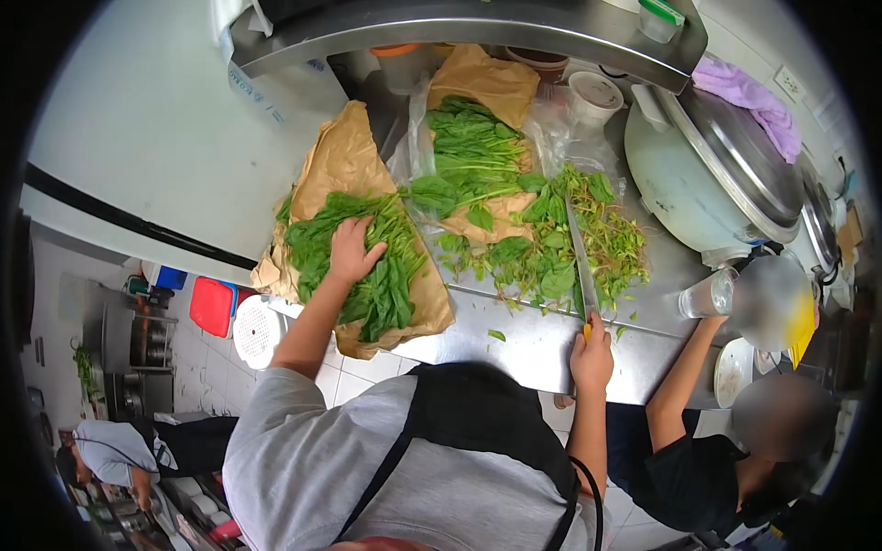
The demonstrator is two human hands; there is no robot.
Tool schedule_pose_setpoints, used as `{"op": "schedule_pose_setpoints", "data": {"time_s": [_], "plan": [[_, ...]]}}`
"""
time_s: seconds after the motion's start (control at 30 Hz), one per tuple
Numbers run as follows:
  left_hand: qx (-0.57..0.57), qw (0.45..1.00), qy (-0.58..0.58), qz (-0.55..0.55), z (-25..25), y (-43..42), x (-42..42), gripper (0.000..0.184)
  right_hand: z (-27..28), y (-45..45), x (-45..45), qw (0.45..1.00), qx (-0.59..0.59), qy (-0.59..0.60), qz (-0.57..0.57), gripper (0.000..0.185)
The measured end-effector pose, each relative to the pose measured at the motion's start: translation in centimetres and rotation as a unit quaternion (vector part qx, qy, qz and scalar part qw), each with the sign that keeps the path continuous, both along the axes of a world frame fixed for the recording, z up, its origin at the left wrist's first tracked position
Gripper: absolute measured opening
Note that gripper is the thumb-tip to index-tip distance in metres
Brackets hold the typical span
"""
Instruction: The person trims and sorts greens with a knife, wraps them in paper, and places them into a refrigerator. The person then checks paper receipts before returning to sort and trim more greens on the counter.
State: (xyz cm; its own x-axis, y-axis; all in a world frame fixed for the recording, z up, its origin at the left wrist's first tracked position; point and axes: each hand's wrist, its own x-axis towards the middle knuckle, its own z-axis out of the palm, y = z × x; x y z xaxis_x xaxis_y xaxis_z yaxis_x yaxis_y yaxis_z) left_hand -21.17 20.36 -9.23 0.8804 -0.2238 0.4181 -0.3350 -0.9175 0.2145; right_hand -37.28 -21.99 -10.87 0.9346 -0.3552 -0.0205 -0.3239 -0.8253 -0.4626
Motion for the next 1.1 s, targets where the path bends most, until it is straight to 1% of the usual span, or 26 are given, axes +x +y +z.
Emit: {"op": "schedule_pose_setpoints", "data": {"time_s": [0.13,0.2,0.23,0.27,0.33,0.4,0.43,0.5,0.57,0.67,0.77,0.8,0.87,0.9,0.93,1.03,1.1], "plan": [[-0.156,0.986,0.048,-0.019,0.7,0.3,0.2,0.047,0.0,-0.1,-0.1,1.0,-0.003,0.02,-0.006,0.047],[-0.222,0.971,0.079,-0.029,1.3,0.9,1.2,0.044,0.1,0.0,0.2,1.0,-0.001,0.024,-0.01,0.047],[-0.236,0.966,0.103,-0.015,1.8,1.2,2.1,0.04,0.1,0.1,0.3,1.0,0.001,0.026,-0.012,0.047],[-0.306,0.944,0.116,-0.049,2.4,1.5,3.0,0.037,0.1,0.1,0.3,1.0,0.003,0.028,-0.013,0.047],[-0.19,0.961,0.191,0.055,8.3,-0.6,4.0,0.033,0.2,0.0,0.3,0.999,0.005,0.028,-0.016,0.047],[-0.158,0.954,0.248,0.055,11.6,-3.2,5.8,0.032,0.3,0.2,0.4,1.0,0.006,0.024,-0.018,0.046],[-0.141,0.949,0.276,0.056,12.3,-4.1,7.0,0.031,0.3,0.3,0.5,0.999,0.006,0.025,-0.019,0.047],[-0.039,0.952,0.299,-0.06,8.2,-4.4,11.3,0.033,0.4,0.3,0.5,0.999,0.006,0.027,-0.022,0.047],[0.06,0.951,0.297,-0.056,6.4,-7.0,11.6,0.034,0.3,0.3,0.5,0.999,0.014,0.036,-0.022,0.05],[0.083,0.948,0.301,-0.053,2.8,-8.5,12.6,0.04,0.6,0.5,0.5,0.998,0.018,0.046,-0.028,0.051],[0.047,0.979,0.182,-0.083,1.4,-7.1,14.2,0.041,0.7,0.4,0.5,0.998,0.021,0.042,-0.029,0.05],[-0.035,0.974,0.214,-0.067,3.2,-6.8,13.8,0.039,0.6,0.4,0.5,0.999,0.021,0.04,-0.027,0.05],[-0.198,0.943,0.267,-0.026,7.7,-5.3,13.0,0.036,0.4,0.3,0.5,0.999,0.013,0.02,-0.023,0.049],[-0.317,0.906,0.282,0.018,8.9,-4.3,12.1,0.032,0.2,0.3,0.5,1.0,0.009,0.009,-0.018,0.048],[-0.43,0.853,0.288,0.062,9.9,-3.3,10.8,0.029,0.1,0.3,0.5,1.0,0.009,0.003,-0.015,0.048],[-0.622,0.759,0.177,0.076,11.9,-0.6,6.0,0.028,0.3,0.3,0.5,1.0,0.009,-0.008,-0.005,0.048],[-0.687,0.7,0.168,0.103,12.6,0.8,2.8,0.027,0.2,0.2,0.5,1.0,0.009,-0.001,-0.005,0.048]]}}
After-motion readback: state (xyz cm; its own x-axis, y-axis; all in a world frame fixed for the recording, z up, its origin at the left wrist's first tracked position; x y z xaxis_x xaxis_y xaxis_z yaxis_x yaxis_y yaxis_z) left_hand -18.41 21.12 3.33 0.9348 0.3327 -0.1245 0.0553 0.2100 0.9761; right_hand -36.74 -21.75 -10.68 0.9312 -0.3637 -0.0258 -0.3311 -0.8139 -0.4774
